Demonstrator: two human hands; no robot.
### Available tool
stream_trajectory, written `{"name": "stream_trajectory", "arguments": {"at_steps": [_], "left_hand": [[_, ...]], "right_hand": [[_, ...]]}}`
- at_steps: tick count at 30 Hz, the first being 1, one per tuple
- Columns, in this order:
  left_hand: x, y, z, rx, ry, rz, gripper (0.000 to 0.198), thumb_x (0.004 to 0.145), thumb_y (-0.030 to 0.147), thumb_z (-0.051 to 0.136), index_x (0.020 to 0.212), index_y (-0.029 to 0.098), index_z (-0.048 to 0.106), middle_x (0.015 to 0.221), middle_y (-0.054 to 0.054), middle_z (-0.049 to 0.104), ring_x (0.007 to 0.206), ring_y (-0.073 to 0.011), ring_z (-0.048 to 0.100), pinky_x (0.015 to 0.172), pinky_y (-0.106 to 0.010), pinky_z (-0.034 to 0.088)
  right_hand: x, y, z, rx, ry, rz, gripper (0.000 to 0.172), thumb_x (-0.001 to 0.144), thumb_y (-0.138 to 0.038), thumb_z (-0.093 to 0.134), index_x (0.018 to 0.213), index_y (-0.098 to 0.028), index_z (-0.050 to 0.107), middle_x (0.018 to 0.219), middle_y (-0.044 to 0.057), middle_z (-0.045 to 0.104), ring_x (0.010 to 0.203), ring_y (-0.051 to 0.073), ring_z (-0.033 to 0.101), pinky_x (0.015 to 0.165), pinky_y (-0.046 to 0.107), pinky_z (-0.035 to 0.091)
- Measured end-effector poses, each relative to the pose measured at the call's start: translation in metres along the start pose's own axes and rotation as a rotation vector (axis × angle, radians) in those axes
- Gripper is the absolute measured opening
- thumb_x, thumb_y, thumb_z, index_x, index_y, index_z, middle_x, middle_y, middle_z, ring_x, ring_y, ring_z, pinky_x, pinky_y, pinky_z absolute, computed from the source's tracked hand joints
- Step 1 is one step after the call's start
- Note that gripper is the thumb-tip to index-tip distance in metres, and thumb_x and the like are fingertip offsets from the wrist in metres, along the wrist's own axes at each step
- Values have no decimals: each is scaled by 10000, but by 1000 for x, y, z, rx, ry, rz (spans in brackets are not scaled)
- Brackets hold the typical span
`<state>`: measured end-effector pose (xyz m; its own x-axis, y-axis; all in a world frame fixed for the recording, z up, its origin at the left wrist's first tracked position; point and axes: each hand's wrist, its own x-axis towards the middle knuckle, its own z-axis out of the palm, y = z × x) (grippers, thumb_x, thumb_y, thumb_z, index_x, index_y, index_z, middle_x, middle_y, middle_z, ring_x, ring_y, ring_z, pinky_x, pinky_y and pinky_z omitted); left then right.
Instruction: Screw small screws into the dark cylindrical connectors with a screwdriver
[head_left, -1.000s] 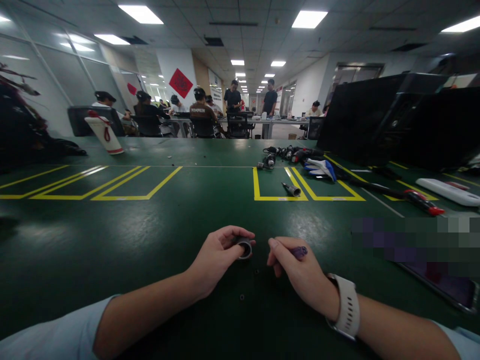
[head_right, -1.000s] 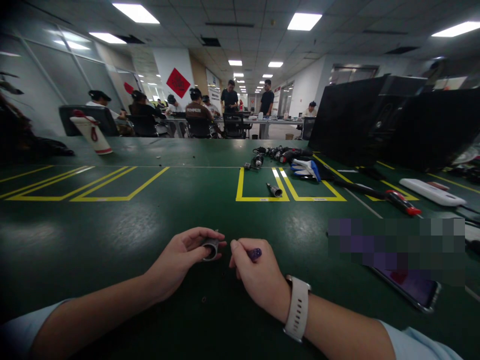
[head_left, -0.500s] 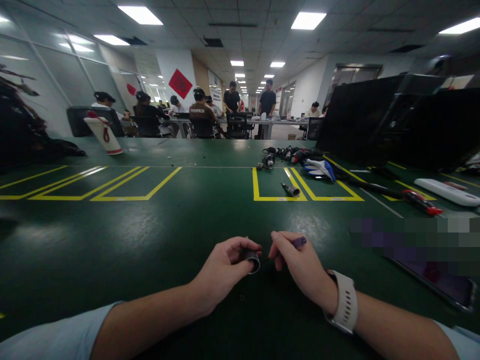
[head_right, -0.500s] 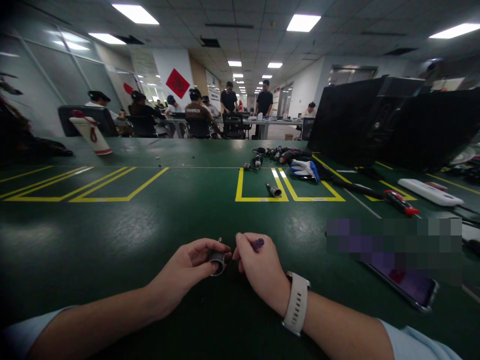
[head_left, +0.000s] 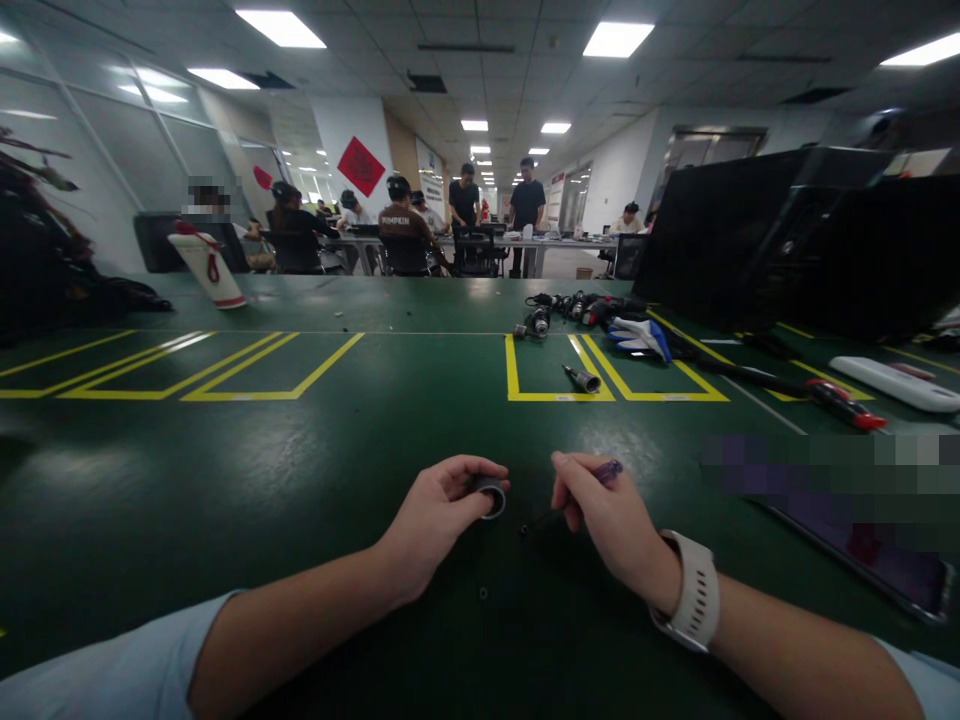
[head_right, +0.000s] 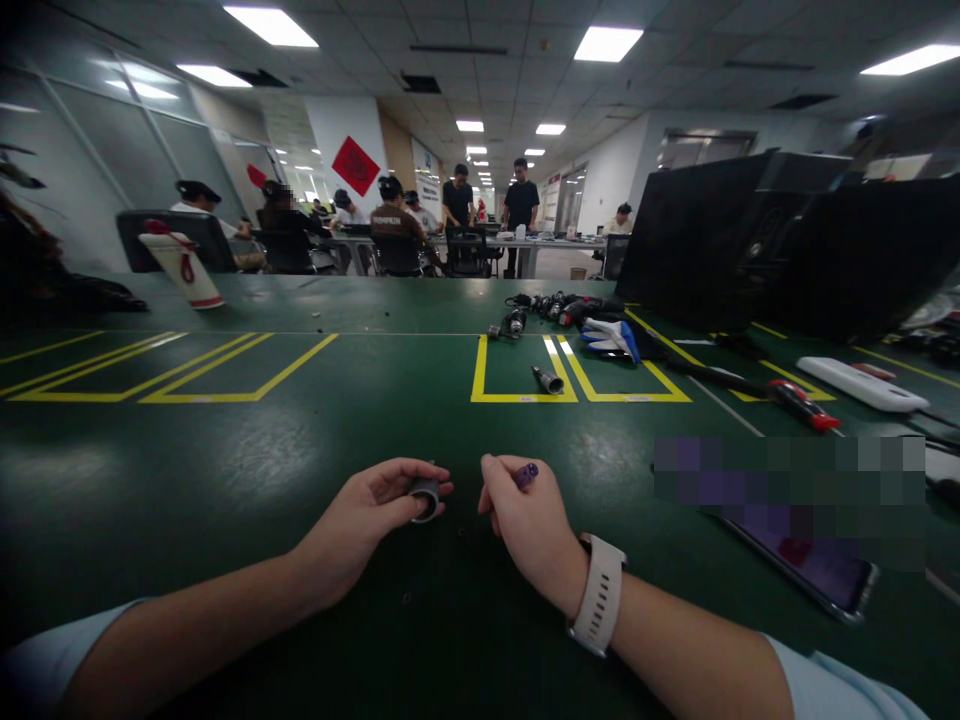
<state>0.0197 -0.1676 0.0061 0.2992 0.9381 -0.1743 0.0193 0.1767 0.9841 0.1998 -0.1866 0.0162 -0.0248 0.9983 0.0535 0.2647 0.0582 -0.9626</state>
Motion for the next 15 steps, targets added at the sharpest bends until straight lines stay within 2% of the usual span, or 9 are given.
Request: {"name": "stream_trajectory", "arguments": {"at_steps": [7, 12, 15], "left_hand": [[0, 2, 0, -5, -15, 0, 299, 705, 94, 580, 994, 161, 617, 1042, -71, 653, 1041, -203, 571, 937, -364, 422], [-1, 6, 4, -10, 14, 3, 317, 675, 78, 593, 983, 150, 619, 994, -70, 670, 994, -202, 593, 926, -353, 421], [-1, 7, 5, -27, 26, 12, 322, 672, 90, 603, 987, 157, 621, 1009, -66, 668, 1009, -203, 588, 933, -349, 419]], "right_hand": [[-1, -5, 3, -137, -21, -24, 412, 861, -369, 362, 519, -180, 491, 404, -45, 396, 397, 96, 413, 431, 227, 311], [-9, -12, 2, -433, -175, -410, 360, 863, -269, 377, 528, -180, 474, 513, -17, 466, 523, 112, 455, 538, 256, 325], [-11, -12, -1, -426, -150, -445, 358, 870, -262, 372, 539, -179, 480, 527, -13, 472, 537, 114, 457, 552, 261, 329]]}}
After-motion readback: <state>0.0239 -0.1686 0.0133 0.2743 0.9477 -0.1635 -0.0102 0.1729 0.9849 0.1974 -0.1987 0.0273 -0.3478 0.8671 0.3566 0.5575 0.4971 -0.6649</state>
